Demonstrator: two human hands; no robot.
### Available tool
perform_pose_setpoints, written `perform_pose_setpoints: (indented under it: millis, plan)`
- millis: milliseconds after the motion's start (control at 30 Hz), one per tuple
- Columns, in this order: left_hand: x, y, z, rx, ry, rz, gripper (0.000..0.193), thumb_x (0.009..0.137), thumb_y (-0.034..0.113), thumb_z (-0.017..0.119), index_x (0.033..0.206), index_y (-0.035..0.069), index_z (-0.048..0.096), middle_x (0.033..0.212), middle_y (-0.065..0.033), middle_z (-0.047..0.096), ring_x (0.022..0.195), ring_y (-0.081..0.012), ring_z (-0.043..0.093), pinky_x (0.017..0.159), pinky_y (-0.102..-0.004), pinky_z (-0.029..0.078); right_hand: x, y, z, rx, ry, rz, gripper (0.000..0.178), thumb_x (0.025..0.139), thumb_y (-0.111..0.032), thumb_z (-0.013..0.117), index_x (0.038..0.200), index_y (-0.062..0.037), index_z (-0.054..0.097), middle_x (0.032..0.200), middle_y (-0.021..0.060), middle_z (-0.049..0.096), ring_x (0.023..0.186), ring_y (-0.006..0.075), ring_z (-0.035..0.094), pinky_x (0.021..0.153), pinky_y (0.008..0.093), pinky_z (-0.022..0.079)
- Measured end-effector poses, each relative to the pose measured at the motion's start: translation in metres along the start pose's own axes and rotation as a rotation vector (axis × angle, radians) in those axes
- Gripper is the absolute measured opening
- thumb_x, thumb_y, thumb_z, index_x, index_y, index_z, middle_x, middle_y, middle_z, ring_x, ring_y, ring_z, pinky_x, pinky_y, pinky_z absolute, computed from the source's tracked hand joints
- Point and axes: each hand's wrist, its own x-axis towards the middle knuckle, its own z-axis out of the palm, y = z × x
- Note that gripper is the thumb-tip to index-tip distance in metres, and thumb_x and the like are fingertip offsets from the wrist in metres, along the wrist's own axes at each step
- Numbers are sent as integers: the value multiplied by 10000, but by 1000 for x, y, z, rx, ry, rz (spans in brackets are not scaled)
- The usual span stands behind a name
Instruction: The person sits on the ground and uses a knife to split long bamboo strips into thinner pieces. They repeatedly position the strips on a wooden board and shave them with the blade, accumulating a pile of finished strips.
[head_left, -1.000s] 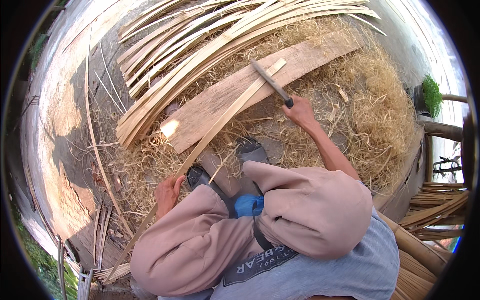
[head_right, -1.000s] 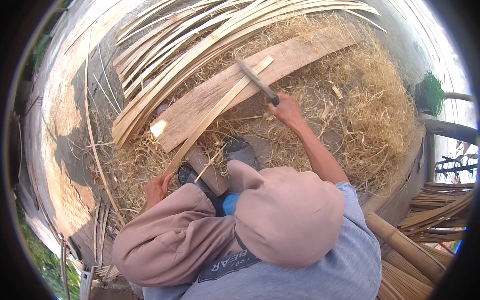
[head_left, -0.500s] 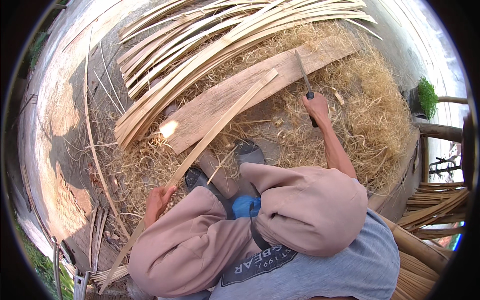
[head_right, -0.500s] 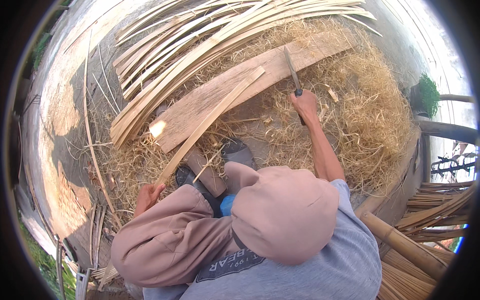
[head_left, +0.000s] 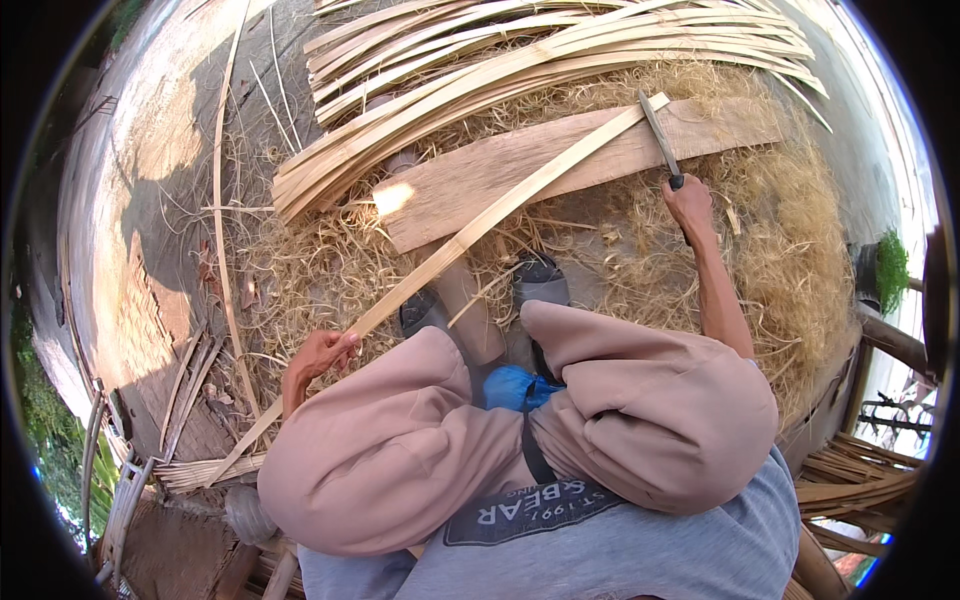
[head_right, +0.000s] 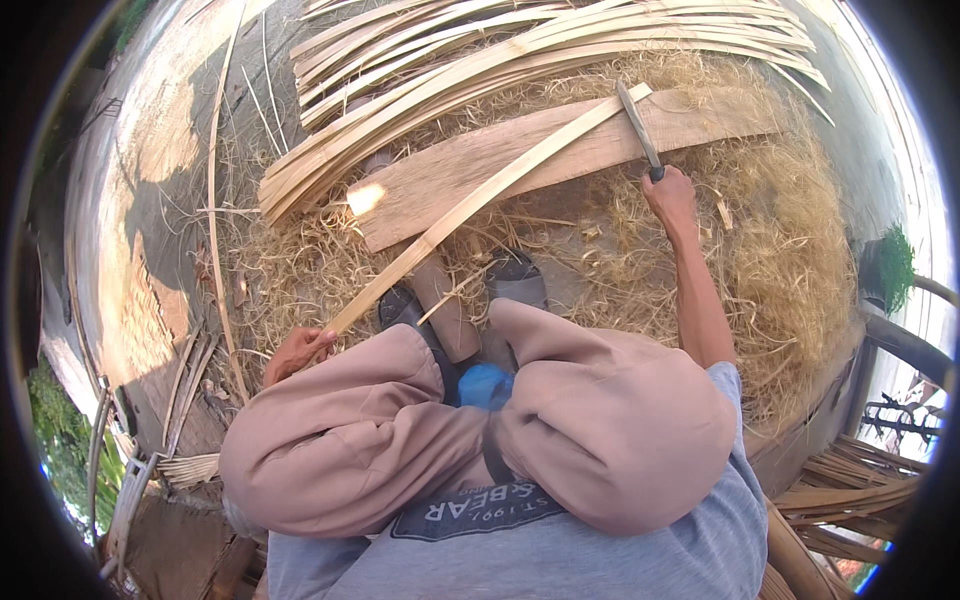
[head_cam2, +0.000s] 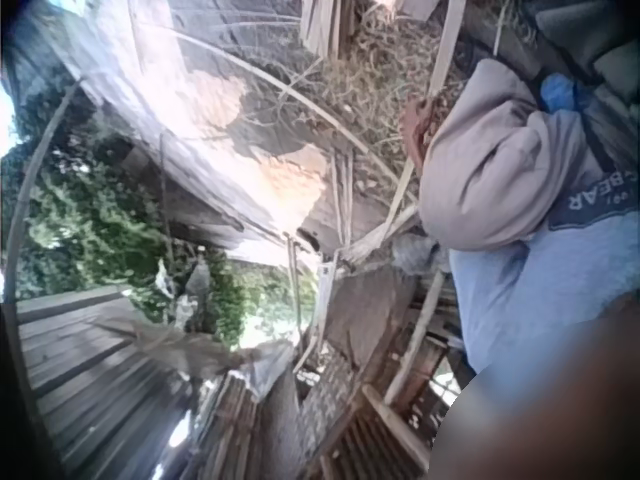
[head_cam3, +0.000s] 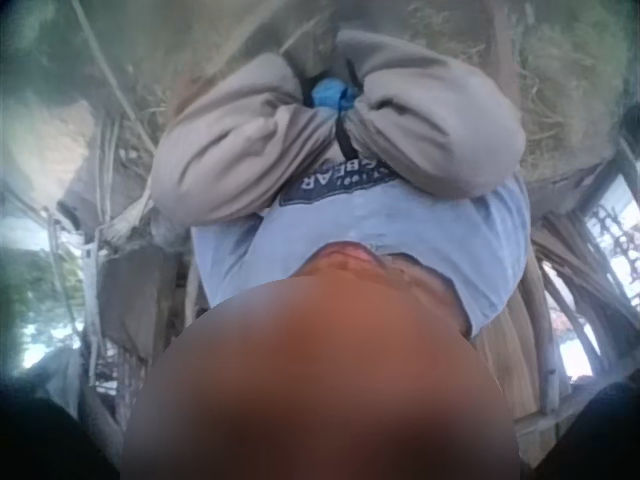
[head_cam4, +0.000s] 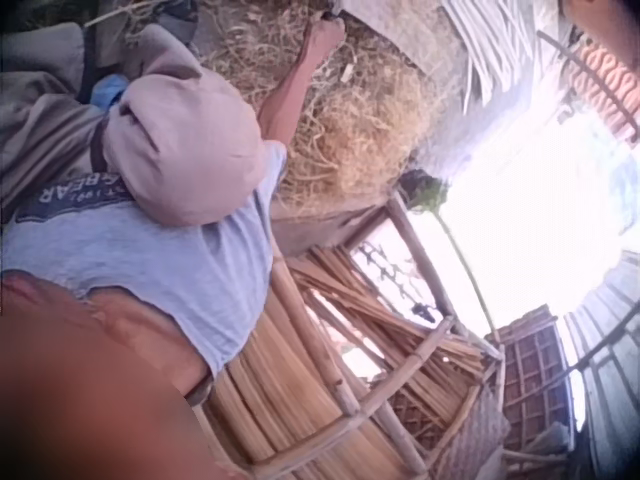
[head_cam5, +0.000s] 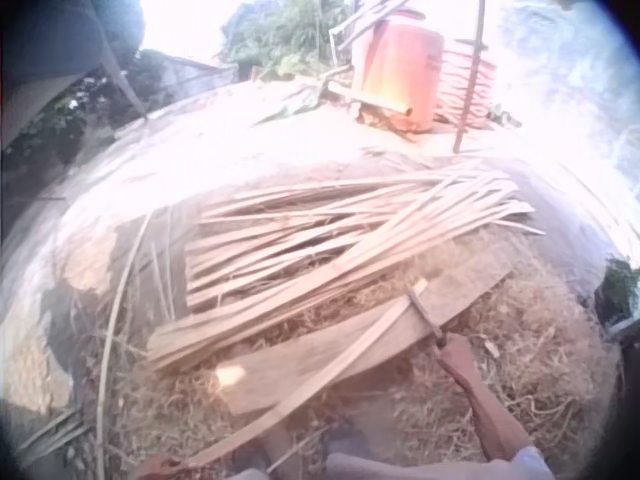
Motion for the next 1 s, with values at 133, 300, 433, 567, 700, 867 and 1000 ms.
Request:
perform_pose_setpoints:
  millis: [133, 300, 433, 567, 700, 867, 1000]
  plan:
    - [8, 51, 43, 30, 214, 56, 479, 994, 465, 678, 758, 48, 685, 577, 10, 568, 545, -111, 520, 522, -312, 405, -28, -54, 9, 137, -125, -31, 396, 861, -359, 711, 823, 34, 683, 791, 260, 707, 820, 430, 717, 768, 493, 566]
    - [54, 122, 100, 346, 592, 469, 466, 992, 463, 660, 784, 47, 683, 557, -120, 555, 499, -278, 534, 515, -409, 400, -157, -154, 22, 192, -461, -412, 323, 833, -304, 740, 871, 2, 645, 758, 233, 688, 757, 418, 702, 734, 489, 560]
    - [50, 129, 110, 483, 717, 481, 429, 1017, 427, 624, 823, 46, 664, 633, -198, 581, 595, -416, 534, 553, -465, 417, -138, -130, 22, 116, -331, -393, 326, 840, -315, 734, 856, -4, 638, 715, 212, 676, 725, 401, 705, 710, 489, 561]
    - [49, 128, 114, 480, 696, 496, 409, 1027, 408, 614, 838, 48, 652, 660, -211, 587, 625, -440, 526, 564, -478, 419, -23, -39, -20, 128, -97, 149, 374, 883, -367, 672, 847, 5, 676, 748, 227, 702, 744, 373, 719, 731, 483, 573]
    - [40, 110, 108, 509, 680, 463, 404, 1029, 404, 614, 847, 46, 654, 653, -197, 590, 613, -420, 532, 560, -470, 417, -43, -62, -34, 106, -280, 14, 360, 868, -346, 704, 871, 13, 676, 772, 235, 707, 778, 372, 728, 747, 483, 576]
    - [41, 115, 109, 520, 707, 483, 397, 1032, 399, 613, 859, 44, 657, 645, -181, 594, 597, -396, 539, 555, -460, 414, -148, -133, -1, -1, -461, -397, 338, 860, -321, 755, 974, -16, 667, 816, 220, 716, 784, 378, 720, 764, 496, 578]
    - [34, 118, 108, 524, 763, 461, 392, 1034, 396, 612, 868, 43, 659, 638, -167, 597, 584, -377, 545, 551, -452, 412, -70, -85, -11, 19, -290, -157, 280, 886, -290, 729, 896, -19, 661, 753, 181, 697, 692, 320, 704, 680, 477, 571]
